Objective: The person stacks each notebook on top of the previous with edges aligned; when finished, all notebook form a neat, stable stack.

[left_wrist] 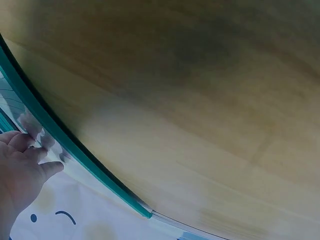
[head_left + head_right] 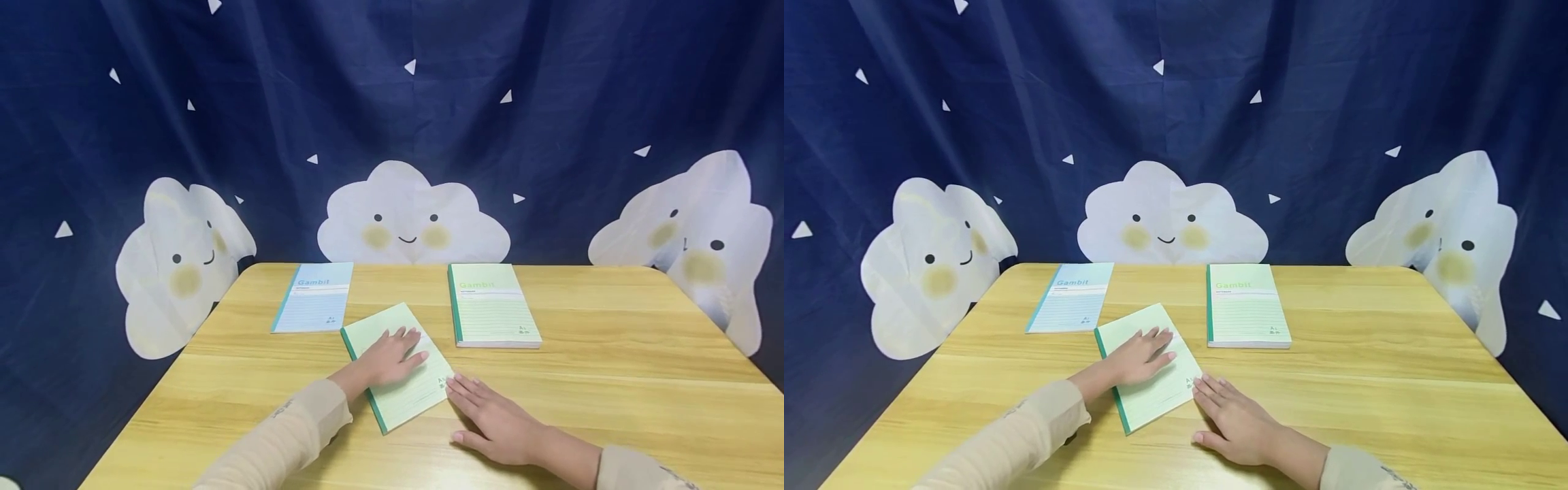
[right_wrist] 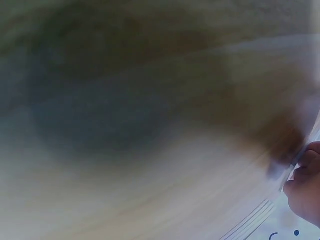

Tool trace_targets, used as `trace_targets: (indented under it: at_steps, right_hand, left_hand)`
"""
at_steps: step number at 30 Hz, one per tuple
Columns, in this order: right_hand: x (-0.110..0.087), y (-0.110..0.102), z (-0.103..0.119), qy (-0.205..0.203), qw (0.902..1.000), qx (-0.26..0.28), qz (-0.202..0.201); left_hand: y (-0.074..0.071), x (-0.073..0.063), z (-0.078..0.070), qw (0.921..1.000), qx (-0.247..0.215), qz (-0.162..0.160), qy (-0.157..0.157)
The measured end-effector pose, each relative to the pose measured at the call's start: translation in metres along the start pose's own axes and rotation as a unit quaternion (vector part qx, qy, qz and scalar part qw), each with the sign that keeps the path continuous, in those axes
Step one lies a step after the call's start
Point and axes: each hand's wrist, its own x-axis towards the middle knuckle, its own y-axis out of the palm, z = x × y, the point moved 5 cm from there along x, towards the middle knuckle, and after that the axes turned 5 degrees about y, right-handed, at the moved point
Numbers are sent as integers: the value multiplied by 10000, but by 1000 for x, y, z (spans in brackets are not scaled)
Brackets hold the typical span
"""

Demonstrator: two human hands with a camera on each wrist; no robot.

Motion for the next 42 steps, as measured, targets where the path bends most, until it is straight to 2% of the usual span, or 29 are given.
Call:
trace_targets:
  at_steps: [11, 20, 27, 30, 31, 33, 36, 39, 42]
  right_hand:
    - [-7, -6, 5, -193, 9996, -27, -222]
    - [-8, -3, 13, -348, 9992, -144, -134]
    - [-4, 0, 17, -450, 9985, -281, -116]
    - [-1, -4, 17, -521, 9973, -450, -249]
    - [1, -6, 17, -538, 9966, -463, -429]
    - [5, -13, 16, -543, 9926, -445, -992]
    - [11, -27, 12, -481, 9764, -379, -2071]
    - [15, -36, 3, -180, 9600, -381, -2768]
    - [20, -38, -8, 303, 9566, -253, -2887]
  left_hand:
    - [1, 5, -11, 9998, 13, 19, 218]
    - [3, 21, -19, 9997, 16, 249, 74]
    - [3, 26, -21, 9996, 110, 186, 187]
    - [0, 24, -22, 9994, 186, -55, 280]
    - [-2, 22, -22, 9991, 211, -205, 291]
    - [-10, 17, -23, 9974, 138, -645, 294]
    - [-23, 4, -23, 9910, -69, -1321, 218]
    - [-35, -8, -19, 9818, -212, -1874, 209]
    - [-42, -21, -13, 9762, -281, -2146, 150]
